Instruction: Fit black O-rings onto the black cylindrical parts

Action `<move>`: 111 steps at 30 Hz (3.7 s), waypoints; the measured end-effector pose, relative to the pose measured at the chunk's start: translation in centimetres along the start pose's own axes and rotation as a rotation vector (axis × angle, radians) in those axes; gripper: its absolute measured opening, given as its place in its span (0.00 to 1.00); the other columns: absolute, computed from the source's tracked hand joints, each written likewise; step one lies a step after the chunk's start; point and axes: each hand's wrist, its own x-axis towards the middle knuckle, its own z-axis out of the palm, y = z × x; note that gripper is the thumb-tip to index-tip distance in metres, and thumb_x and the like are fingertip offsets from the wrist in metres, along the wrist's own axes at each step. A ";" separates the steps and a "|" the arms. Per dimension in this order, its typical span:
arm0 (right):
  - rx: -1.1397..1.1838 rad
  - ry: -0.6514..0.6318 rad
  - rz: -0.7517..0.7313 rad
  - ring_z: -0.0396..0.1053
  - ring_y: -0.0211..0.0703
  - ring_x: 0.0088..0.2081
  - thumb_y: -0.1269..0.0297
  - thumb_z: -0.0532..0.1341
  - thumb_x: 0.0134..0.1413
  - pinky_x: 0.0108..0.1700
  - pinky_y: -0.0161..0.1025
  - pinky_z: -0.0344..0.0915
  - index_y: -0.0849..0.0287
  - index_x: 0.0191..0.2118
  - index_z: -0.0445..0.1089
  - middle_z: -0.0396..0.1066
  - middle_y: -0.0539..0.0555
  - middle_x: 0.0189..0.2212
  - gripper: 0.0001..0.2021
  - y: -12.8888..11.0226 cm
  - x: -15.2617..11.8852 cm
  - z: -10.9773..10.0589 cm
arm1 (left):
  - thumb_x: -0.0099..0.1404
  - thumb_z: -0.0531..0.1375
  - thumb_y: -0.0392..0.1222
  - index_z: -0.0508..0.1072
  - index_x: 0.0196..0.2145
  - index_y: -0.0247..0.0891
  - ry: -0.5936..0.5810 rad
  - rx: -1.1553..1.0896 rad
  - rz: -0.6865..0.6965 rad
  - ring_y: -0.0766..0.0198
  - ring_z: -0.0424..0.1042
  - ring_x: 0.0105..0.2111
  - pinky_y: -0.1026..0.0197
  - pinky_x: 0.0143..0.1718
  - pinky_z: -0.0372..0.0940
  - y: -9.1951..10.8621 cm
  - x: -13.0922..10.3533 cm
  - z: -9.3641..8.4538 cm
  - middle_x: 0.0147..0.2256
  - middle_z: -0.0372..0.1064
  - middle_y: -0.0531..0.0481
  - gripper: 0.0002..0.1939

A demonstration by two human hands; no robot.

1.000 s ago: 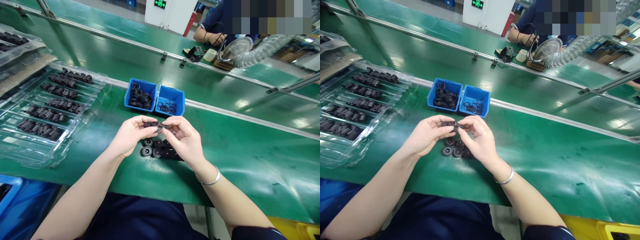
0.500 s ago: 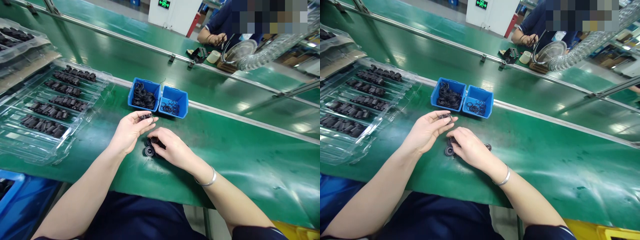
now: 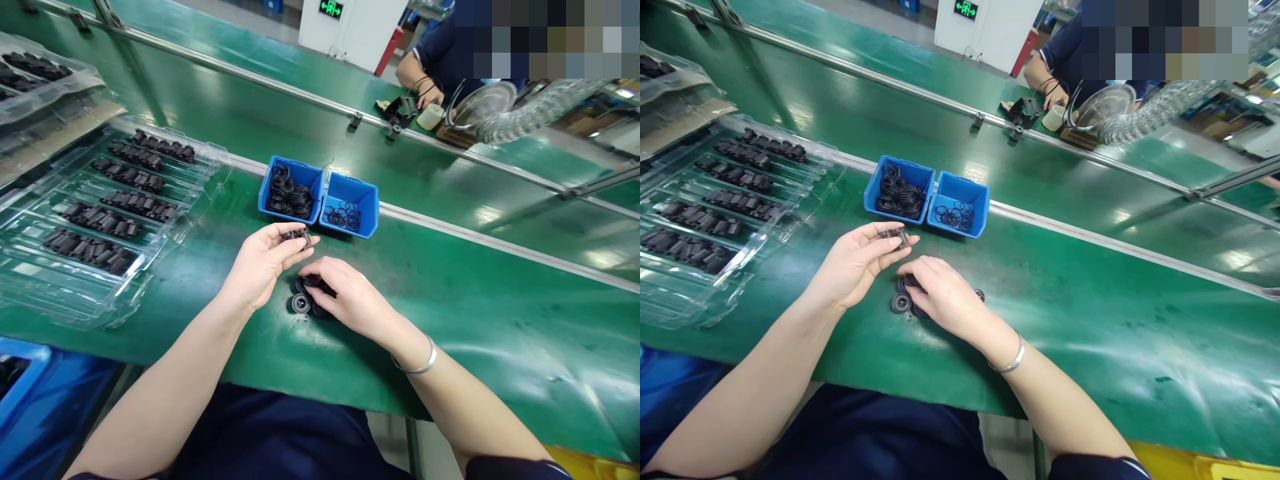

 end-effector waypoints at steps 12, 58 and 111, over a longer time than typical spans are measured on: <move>-0.207 -0.055 -0.108 0.67 0.52 0.46 0.73 0.54 0.68 0.48 0.50 0.65 0.60 0.53 0.63 0.71 0.60 0.44 0.11 -0.8 0.3 -0.5 | 0.57 0.67 0.31 0.74 0.40 0.31 -0.016 0.010 0.002 0.51 0.77 0.48 0.52 0.52 0.70 -0.1 -0.2 -0.1 0.38 0.74 0.46 0.12; 0.053 -0.069 -0.066 0.67 0.48 0.49 0.73 0.55 0.67 0.55 0.50 0.66 0.60 0.52 0.63 0.70 0.59 0.45 0.10 -1.9 -2.2 0.7 | 0.58 0.68 0.34 0.74 0.39 0.32 -0.011 0.146 0.047 0.53 0.76 0.49 0.54 0.49 0.72 0.3 -0.2 0.1 0.39 0.76 0.44 0.12; -0.532 0.007 0.090 0.60 0.56 0.62 0.62 0.51 0.71 0.64 0.60 0.54 0.62 0.56 0.68 0.64 0.60 0.61 0.16 -0.9 -5.5 0.9 | 0.56 0.70 0.38 0.75 0.41 0.35 -0.006 0.249 0.046 0.56 0.75 0.48 0.57 0.49 0.73 0.0 -0.4 -0.2 0.40 0.76 0.47 0.15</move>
